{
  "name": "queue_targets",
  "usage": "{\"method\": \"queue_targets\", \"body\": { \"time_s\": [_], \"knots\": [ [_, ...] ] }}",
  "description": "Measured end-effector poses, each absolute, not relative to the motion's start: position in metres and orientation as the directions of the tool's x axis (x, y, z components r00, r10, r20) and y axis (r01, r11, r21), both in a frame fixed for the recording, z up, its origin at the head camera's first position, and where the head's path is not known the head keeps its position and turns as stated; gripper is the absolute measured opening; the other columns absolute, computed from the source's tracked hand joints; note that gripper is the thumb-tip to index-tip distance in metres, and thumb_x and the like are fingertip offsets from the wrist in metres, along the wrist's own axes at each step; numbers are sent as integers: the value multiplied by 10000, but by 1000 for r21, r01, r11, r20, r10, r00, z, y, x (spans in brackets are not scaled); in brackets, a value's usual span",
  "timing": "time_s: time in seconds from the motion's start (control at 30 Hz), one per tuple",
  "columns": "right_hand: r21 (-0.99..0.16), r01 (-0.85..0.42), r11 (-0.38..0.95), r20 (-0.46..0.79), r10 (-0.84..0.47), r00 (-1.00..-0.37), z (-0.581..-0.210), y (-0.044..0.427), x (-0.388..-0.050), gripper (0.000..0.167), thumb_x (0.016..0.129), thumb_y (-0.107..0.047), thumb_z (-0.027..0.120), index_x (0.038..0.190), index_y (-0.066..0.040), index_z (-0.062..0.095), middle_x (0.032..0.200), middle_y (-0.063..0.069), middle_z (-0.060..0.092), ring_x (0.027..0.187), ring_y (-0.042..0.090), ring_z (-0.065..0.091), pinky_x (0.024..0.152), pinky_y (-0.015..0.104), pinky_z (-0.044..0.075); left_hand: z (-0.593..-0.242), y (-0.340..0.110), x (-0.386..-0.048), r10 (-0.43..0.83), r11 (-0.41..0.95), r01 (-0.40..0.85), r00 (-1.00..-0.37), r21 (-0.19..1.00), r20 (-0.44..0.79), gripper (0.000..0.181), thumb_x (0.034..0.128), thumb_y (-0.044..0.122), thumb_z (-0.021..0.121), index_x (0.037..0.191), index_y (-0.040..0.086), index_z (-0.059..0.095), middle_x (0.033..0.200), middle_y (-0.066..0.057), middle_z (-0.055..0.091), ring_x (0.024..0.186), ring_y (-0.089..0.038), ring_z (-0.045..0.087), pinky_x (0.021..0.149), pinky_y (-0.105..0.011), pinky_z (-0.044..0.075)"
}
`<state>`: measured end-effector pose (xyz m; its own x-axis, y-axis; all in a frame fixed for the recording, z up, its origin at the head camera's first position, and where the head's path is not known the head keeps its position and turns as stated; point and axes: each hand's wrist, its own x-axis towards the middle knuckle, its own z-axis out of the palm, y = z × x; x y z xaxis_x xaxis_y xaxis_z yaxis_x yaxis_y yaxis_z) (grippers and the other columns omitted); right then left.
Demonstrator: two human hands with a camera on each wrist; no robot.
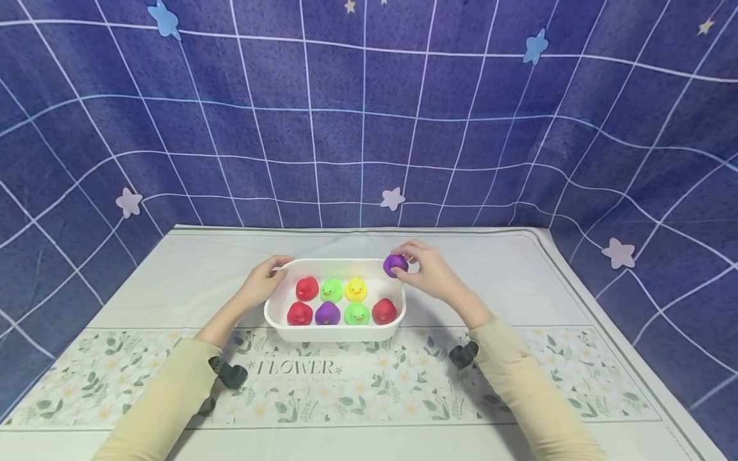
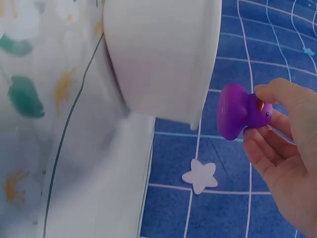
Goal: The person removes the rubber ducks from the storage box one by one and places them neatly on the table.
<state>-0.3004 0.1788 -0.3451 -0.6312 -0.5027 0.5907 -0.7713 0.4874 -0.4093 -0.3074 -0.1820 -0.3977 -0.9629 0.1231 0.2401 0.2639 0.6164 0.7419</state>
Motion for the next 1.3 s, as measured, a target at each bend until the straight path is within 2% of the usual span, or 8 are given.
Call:
{"method": "queue_targets", "body": {
  "time_s": [0.2, 0.4, 0.83, 1.3],
  "knots": [
    [-418, -765, 489, 585, -499, -639, -348, 189, -302, 268, 765, -36, 741, 1023, 8, 682, 950, 101, 662, 814, 193, 617, 740, 366, 545, -396, -182, -307, 138, 602, 271, -962, 751, 236, 318, 958, 60, 455, 1261, -11, 519, 1231, -222, 564, 1072, -359, 581, 912, -460, 476],
    [-427, -758, 493, 583, -490, -647, -353, 197, -303, 264, 767, -5, 726, 1026, 22, 680, 969, 124, 667, 811, 215, 624, 738, 395, 546, -397, -182, -308, 147, 605, 280, -959, 745, 241, 315, 958, 56, 449, 1256, -16, 519, 1227, -222, 566, 1041, -351, 585, 888, -450, 480],
    [-439, -710, 550, 551, -459, -697, -359, 217, -303, 267, 764, -2, 725, 1028, 3, 689, 965, 109, 665, 816, 202, 616, 731, 376, 549, -397, -182, -308, 149, 599, 282, -959, 749, 242, 313, 958, 44, 452, 1257, -18, 517, 1221, -230, 567, 1045, -354, 590, 889, -446, 483],
    [-505, -609, 612, 431, -432, -792, -381, 226, -306, 305, 778, -66, 739, 1061, 24, 666, 974, 124, 670, 839, 241, 635, 763, 375, 547, -398, -181, -308, 151, 607, 275, -961, 746, 232, 315, 963, 48, 441, 1263, -21, 504, 1227, -231, 560, 1048, -352, 585, 886, -445, 484]
  ]
}}
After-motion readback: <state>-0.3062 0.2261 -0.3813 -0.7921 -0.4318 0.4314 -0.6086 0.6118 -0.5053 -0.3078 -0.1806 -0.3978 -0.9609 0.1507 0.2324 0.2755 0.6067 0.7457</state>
